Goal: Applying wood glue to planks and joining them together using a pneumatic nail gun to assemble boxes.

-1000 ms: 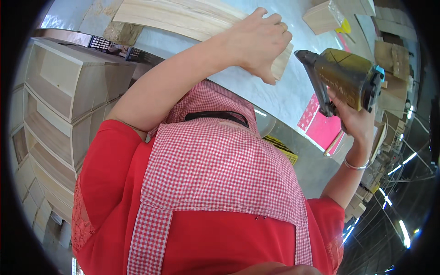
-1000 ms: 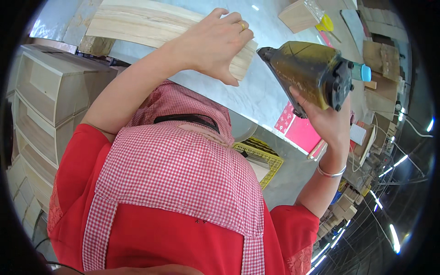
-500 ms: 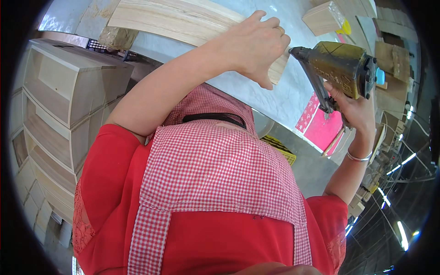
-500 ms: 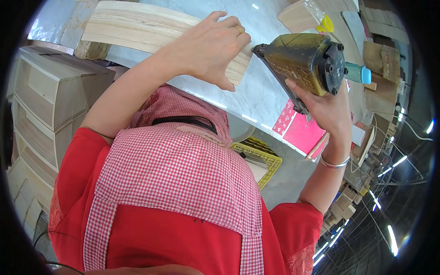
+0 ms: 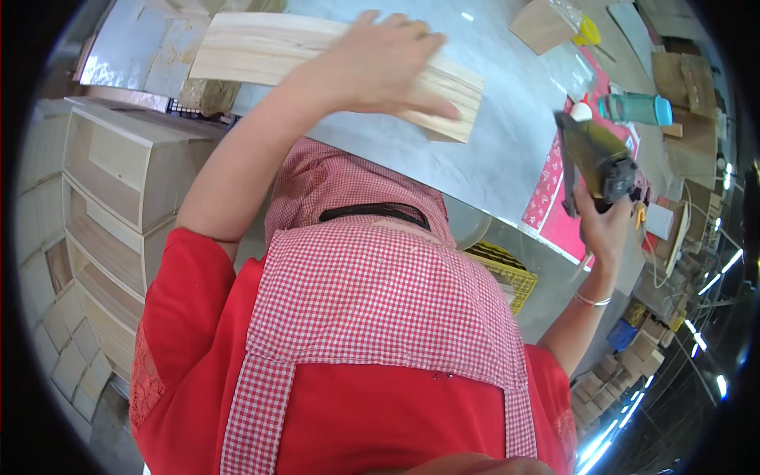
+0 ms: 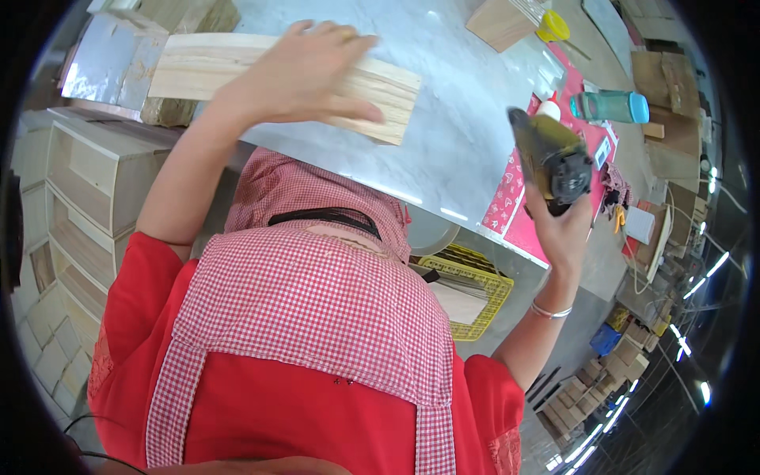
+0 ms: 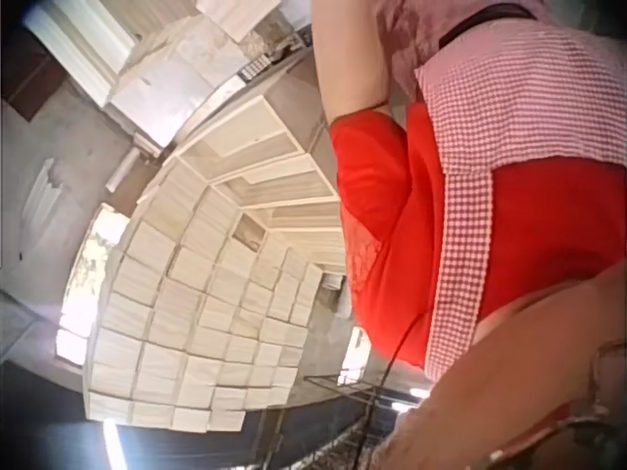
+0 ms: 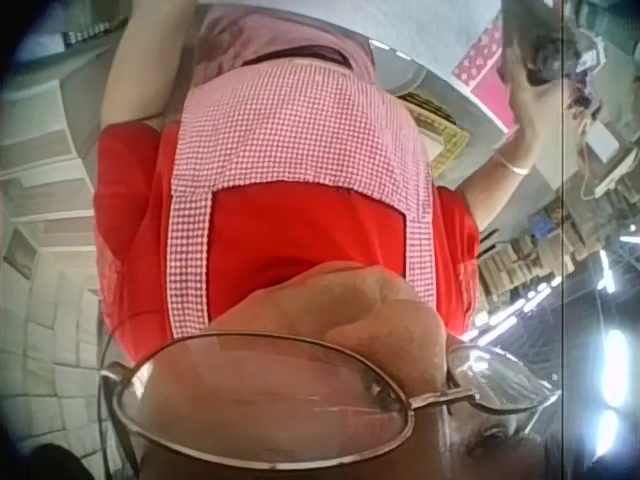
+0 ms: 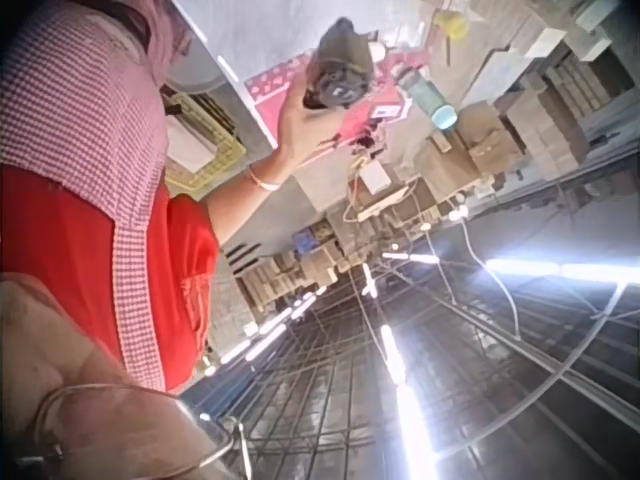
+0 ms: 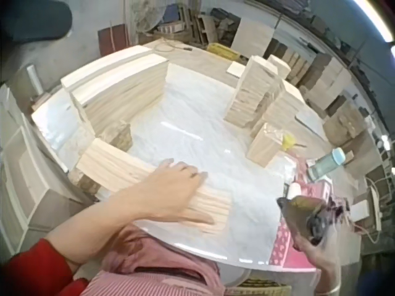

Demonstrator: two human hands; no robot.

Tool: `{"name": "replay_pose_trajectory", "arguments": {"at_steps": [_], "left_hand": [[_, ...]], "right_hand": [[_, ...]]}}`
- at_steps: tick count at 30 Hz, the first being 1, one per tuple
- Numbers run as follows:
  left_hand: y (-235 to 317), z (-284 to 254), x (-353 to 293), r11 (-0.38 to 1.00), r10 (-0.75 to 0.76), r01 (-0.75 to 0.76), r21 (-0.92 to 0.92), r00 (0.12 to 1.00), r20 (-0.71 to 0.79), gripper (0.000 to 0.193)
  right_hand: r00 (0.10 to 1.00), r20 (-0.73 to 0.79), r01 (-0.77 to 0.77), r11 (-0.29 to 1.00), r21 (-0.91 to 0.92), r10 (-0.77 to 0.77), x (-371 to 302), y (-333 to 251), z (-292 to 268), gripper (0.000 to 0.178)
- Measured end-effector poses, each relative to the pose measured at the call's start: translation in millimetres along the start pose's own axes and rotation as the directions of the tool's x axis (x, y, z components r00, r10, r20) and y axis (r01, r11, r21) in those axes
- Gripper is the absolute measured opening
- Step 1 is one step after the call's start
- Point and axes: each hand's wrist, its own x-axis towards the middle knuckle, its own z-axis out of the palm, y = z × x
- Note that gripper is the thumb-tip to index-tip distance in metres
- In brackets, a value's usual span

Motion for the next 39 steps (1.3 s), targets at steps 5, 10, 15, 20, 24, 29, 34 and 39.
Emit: {"name": "replay_pose_trajectory", "arguments": {"at_steps": [5,10,15,20,24,29,34,39], "left_hand": [[-25.0,-48.7,8.3,0.982,-0.045,0.116,-0.146,0.906,0.42,0.056],[-7.9,-77.5,11.1,0.985,-0.07,0.098,-0.139,0.978,0.195,0.037],[3.1,-102.4,6.4,0.949,-0.297,0.249,-0.192,0.911,-0.286,0.023],[-1.9,-129.4,1.0,0.922,-0.33,0.134,-0.363,0.762,-0.557,0.021],[-4.4,-140.0,3.5,0.91,-0.281,-0.089,-0.405,0.584,-0.762,0.019],[-2.5,-145.7,-4.7,0.796,-0.428,-0.269,-0.542,0.383,-0.818,0.017],[-5.5,-162.3,-41.8,0.83,-0.402,-0.25,-0.5,0.354,-0.844,0.01],[-9.2,-147.7,-34.7,0.77,-0.529,-0.272,-0.577,0.234,-0.816,0.023]], "right_hand": [[0.969,-0.242,-0.04,0.929,-0.369,-0.054,-35.6,119.6,16.1,0.046],[0.886,-0.462,-0.205,0.859,-0.47,-0.042,-56.7,208.5,38.9,0.052],[0.883,-0.412,-0.403,0.81,-0.425,0.223,-62.4,220.6,33.4,0.043],[0.918,-0.389,-0.08,0.926,-0.37,-0.076,18.4,231.5,-27.7,0.04],[0.812,-0.535,-0.05,0.886,-0.462,-0.233,144.4,279.4,-27.7,0.064],[0.918,-0.392,-0.269,0.816,-0.513,0.056,214.9,373.4,-19.2,0.062],[0.856,-0.516,0.056,0.997,0.061,-0.016,174.7,272.5,19.6,0.031],[0.744,-0.211,0.554,0.762,-0.336,-0.634,43.1,24.0,187.5,0.049]]}}
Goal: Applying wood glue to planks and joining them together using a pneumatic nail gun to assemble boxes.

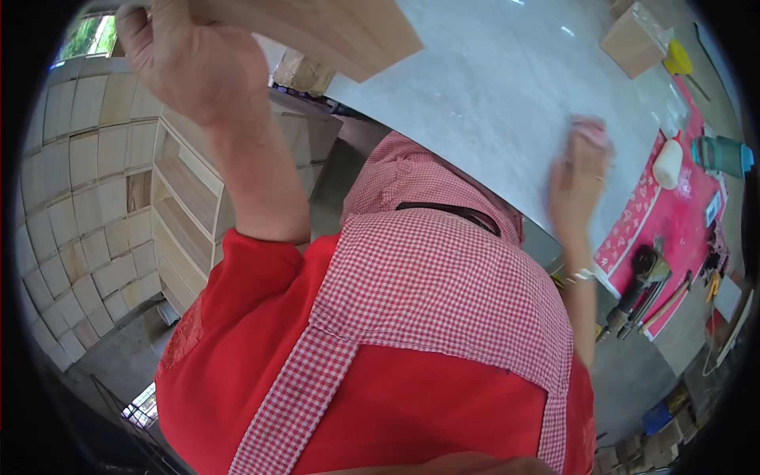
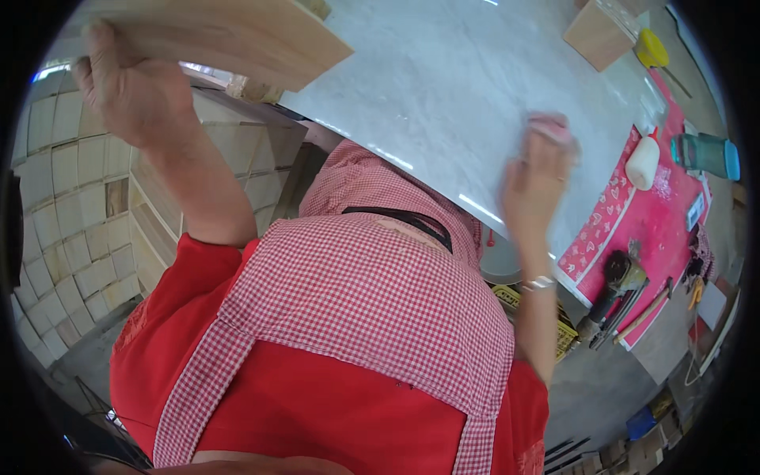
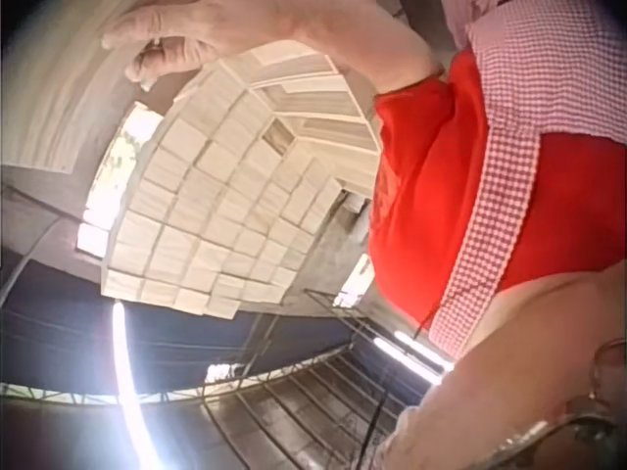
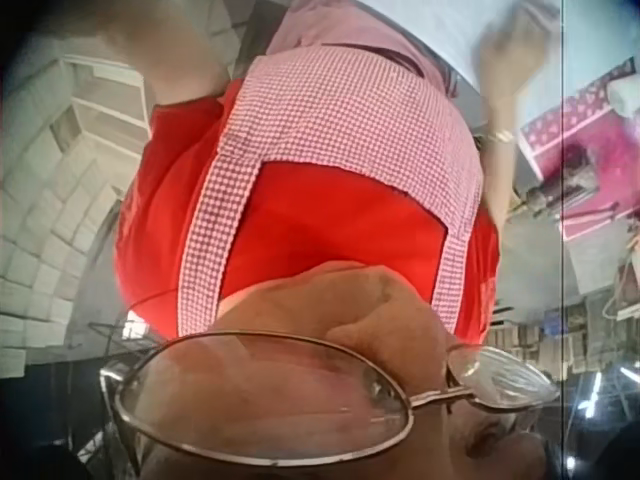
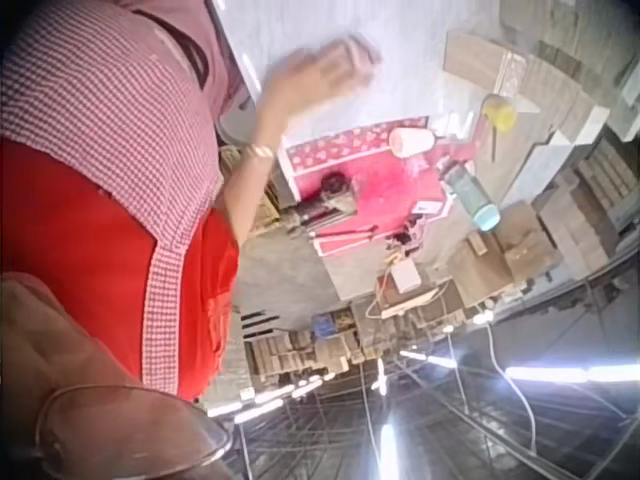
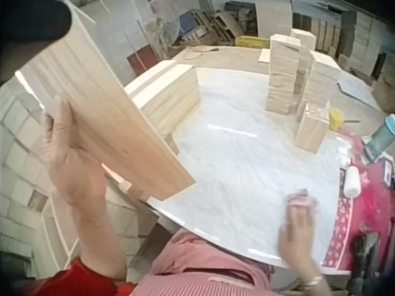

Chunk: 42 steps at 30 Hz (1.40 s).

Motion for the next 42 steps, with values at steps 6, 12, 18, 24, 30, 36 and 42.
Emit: {"name": "replay_pose_trajectory", "arguments": {"at_steps": [6,12,18,24,30,36,42], "left_hand": [[-3.5,17.2,0.8,0.999,0.05,-0.052,0.016,0.995,0.09,0.035],[-7.1,25.6,-26.7,0.969,-0.215,0.217,-0.118,0.976,0.03,0.016],[-24.3,55.2,-86.1,0.455,-0.802,0.816,-0.356,0.549,0.235,0.041],[-52.3,47.6,-123.2,0.109,-0.937,0.907,-0.408,0.231,0.262,0.042],[-73.8,23.9,-140.0,0.092,-0.951,0.861,-0.501,0.225,0.212,0.041],[-76.4,24.6,-153.6,0.205,-0.96,0.847,-0.491,0.272,0.068,0.041],[-54.6,5.0,-178.6,0.045,-0.988,0.865,-0.5,0.112,0.104,0.039]], "right_hand": [[0.899,0.117,0.364,0.867,0.341,-0.423,54.5,-149.0,82.6,0.042],[0.913,0.047,0.356,0.845,0.399,-0.406,38.1,-125.1,59.5,0.038],[0.996,-0.02,-0.068,0.901,0.428,0.085,-3.1,8.6,-16.3,0.034],[0.708,-0.256,-0.565,0.745,0.355,0.658,-32.4,170.6,-121.4,0.02],[0.635,-0.287,-0.694,0.693,0.198,0.717,-25.7,297.6,-122.0,0.028],[0.816,-0.29,-0.567,0.79,-0.233,0.5,4.7,295.6,-78.7,0.036],[0.863,-0.238,-0.383,0.884,0.267,0.446,61.2,198.8,-18.3,0.058]]}}
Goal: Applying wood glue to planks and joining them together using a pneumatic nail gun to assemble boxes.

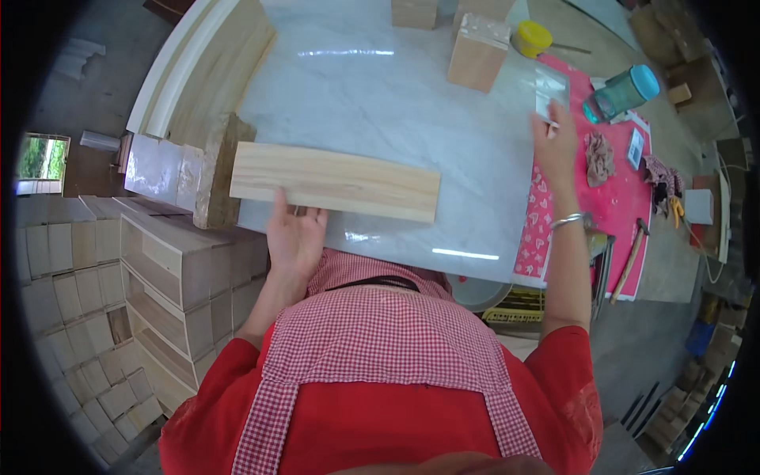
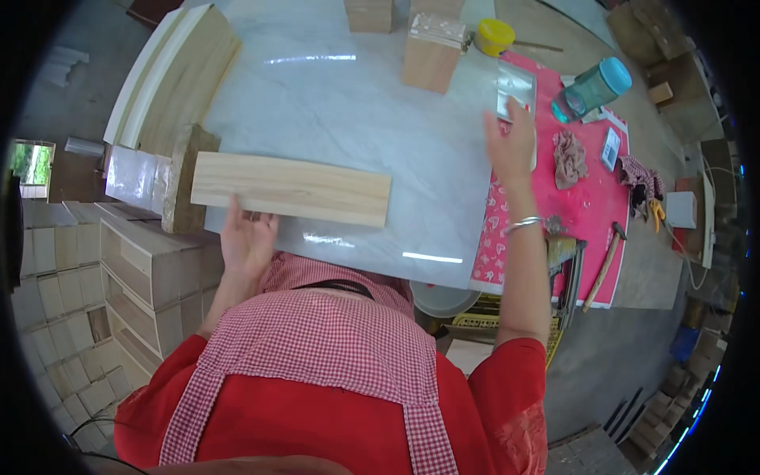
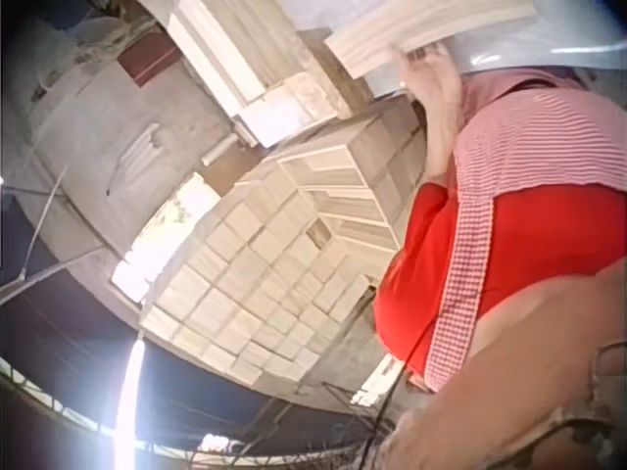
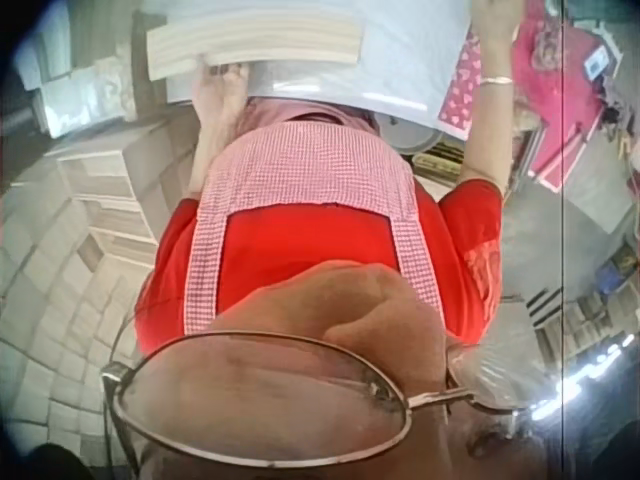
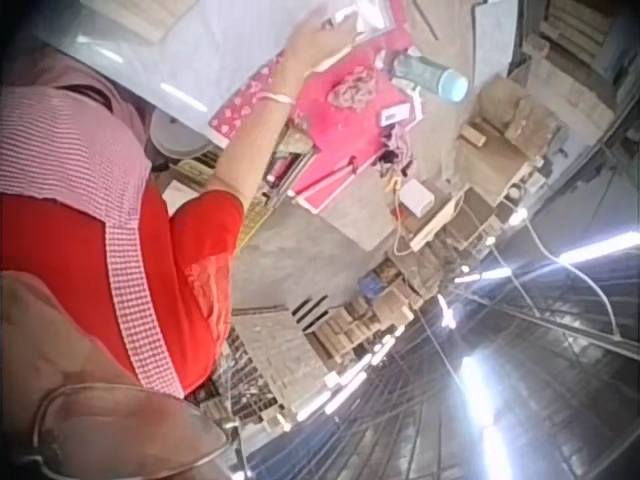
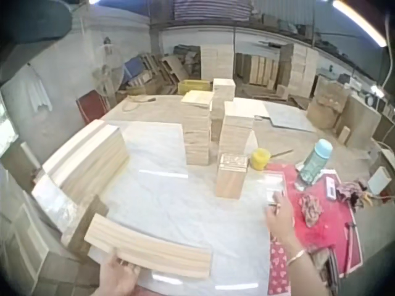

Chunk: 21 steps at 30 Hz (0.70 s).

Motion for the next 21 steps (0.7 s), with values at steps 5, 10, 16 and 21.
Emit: {"name": "replay_pose_trajectory", "arguments": {"at_steps": [5,10,16,21], "left_hand": [[-1.6,-25.0,-12.0,0.97,-0.229,0.234,0.069,0.971,-0.071,0.035],[3.8,-32.3,-28.0,0.899,-0.424,0.415,0.139,0.904,0.048,0.033],[9.8,-35.4,-32.3,0.852,-0.464,0.419,0.313,0.882,0.08,0.03],[-2.8,15.7,-18.6,0.202,-0.391,-0.482,0.853,0.759,0.521,0.041]], "right_hand": [[0.983,-0.169,-0.096,0.981,-0.169,0.067,18.2,-99.3,89.2,0.094],[0.888,-0.306,-0.398,0.907,-0.137,0.343,33.2,-123.6,131.2,0.103],[0.889,-0.38,-0.27,0.963,0.018,0.256,16.3,-125.0,98.7,0.095],[0.955,-0.134,-0.212,0.924,0.319,0.266,-75.7,-127.0,47.4,0.052]]}}
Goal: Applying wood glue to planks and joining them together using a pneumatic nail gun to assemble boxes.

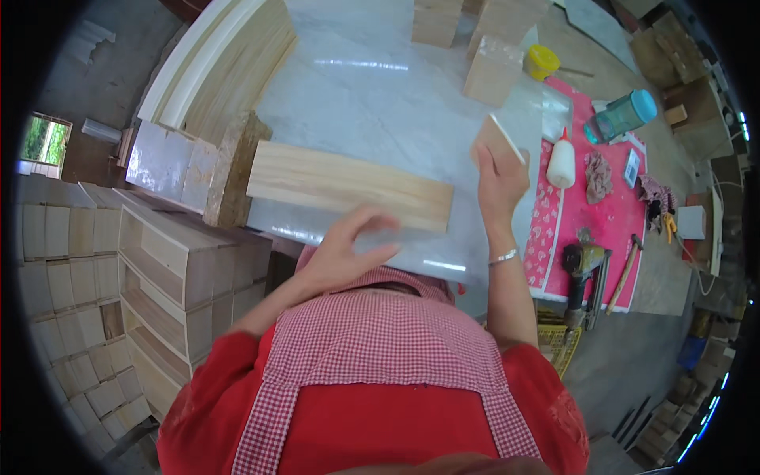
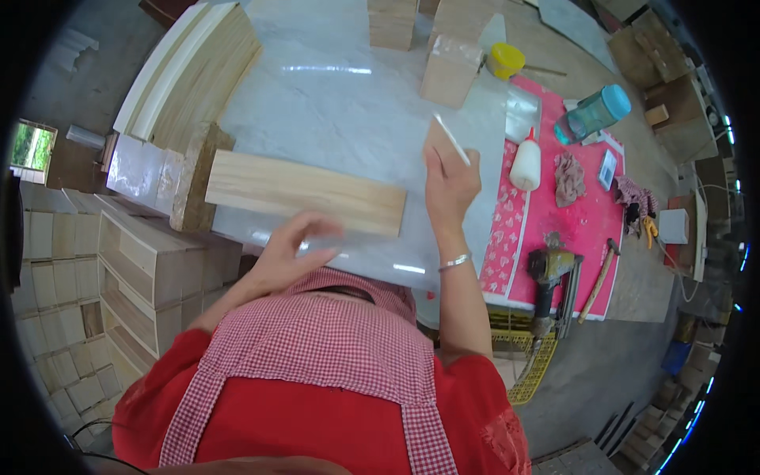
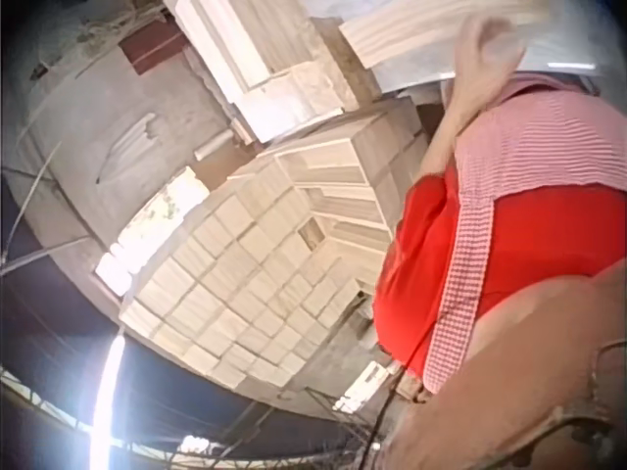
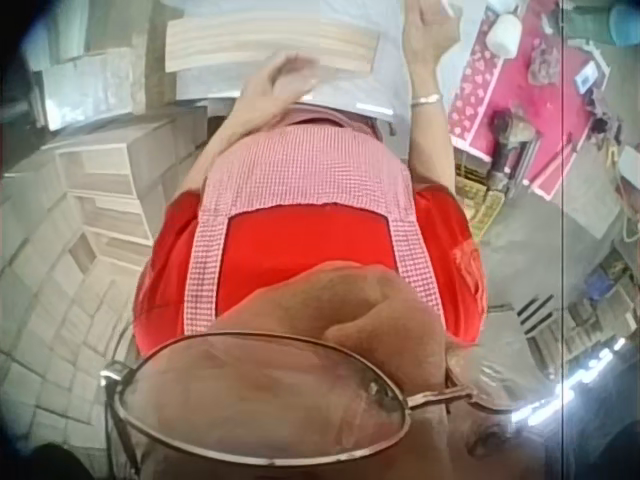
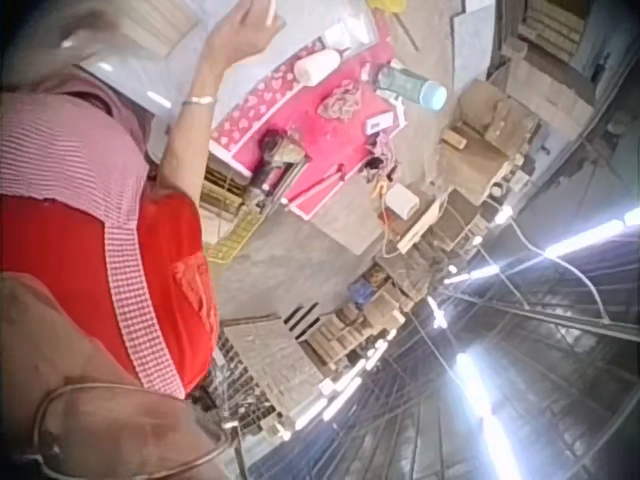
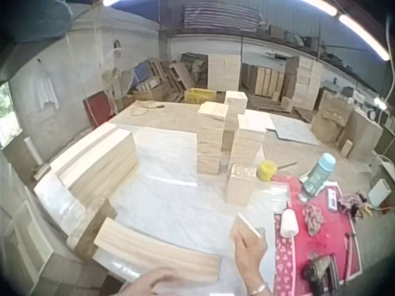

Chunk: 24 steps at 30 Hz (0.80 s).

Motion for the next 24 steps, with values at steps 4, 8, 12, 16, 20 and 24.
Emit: {"name": "replay_pose_trajectory", "arguments": {"at_steps": [4,8,12,16,20,24], "left_hand": [[6.6,21.8,68.8,0.419,0.527,-0.414,0.808,0.836,0.155,0.068],[-7.2,43.6,114.7,0.296,0.399,-0.405,0.865,0.875,0.273,0.084],[-5.5,46.8,125.2,0.318,0.183,-0.386,0.866,0.921,0.343,0.092],[15.4,29.3,115.6,0.381,0.187,-0.398,0.834,0.917,0.352,0.091],[43.1,14.9,95.8,0.514,0.264,-0.466,0.72,0.885,0.384,0.089],[59.2,15.2,90.2,0.547,0.345,-0.492,0.677,0.869,0.353,0.086]], "right_hand": [[0.995,0.071,0.072,0.997,-0.038,-0.069,-69.7,2.5,-32.7,0.021],[0.988,0.144,0.07,0.993,-0.094,-0.056,-104.4,-7.3,-48.5,0.017],[0.975,0.207,0.117,0.981,-0.157,-0.083,-107.6,-8.7,-52.5,0.024],[0.965,0.229,0.17,0.971,-0.17,-0.129,-100.9,-14.3,-47.4,0.048],[0.957,0.263,0.174,0.967,-0.188,-0.121,-99.3,-18.6,-33.0,0.065],[0.956,0.257,0.19,0.965,-0.179,-0.141,-95.9,-23.8,-21.7,0.07]]}}
